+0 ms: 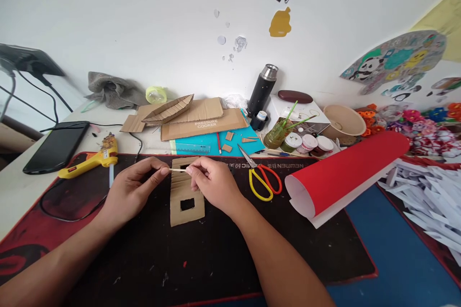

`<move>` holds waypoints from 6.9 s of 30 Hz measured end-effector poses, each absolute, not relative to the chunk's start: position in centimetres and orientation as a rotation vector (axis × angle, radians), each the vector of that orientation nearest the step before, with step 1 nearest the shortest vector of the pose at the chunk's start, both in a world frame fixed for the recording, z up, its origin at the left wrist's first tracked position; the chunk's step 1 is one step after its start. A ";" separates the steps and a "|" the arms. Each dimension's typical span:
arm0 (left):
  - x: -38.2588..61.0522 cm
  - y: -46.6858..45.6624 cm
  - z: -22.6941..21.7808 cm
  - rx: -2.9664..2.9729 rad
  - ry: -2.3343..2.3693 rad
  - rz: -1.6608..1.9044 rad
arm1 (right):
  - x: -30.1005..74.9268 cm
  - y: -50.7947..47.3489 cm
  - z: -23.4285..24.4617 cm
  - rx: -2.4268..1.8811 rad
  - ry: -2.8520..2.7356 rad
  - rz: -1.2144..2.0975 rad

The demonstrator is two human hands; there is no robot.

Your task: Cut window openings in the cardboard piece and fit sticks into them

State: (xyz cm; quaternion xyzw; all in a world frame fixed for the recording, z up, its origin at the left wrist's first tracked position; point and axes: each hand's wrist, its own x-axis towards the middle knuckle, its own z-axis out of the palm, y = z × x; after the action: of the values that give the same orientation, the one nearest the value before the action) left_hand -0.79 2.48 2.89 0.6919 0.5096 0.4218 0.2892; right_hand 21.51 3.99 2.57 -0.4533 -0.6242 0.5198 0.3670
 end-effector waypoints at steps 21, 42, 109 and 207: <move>-0.5 1.9 2.5 2.047 1.325 1.210 | 21.7 4.6 2.5 -1.171 -1.309 1.464; -0.2 2.4 2.3 1.484 1.380 1.223 | 24.5 6.9 1.5 -1.316 -1.357 0.992; -0.2 2.6 1.7 1.727 1.354 1.201 | 22.3 4.9 2.7 -1.089 -1.398 1.380; -0.3 3.1 2.1 1.572 1.490 1.052 | 22.5 4.7 3.3 -1.001 -1.364 1.436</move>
State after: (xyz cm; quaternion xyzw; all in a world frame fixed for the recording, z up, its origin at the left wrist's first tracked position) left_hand -0.34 3.06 2.13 0.6094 0.5778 0.4077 0.3586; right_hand 22.45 4.71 3.34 -0.4038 -0.5504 0.5796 0.4449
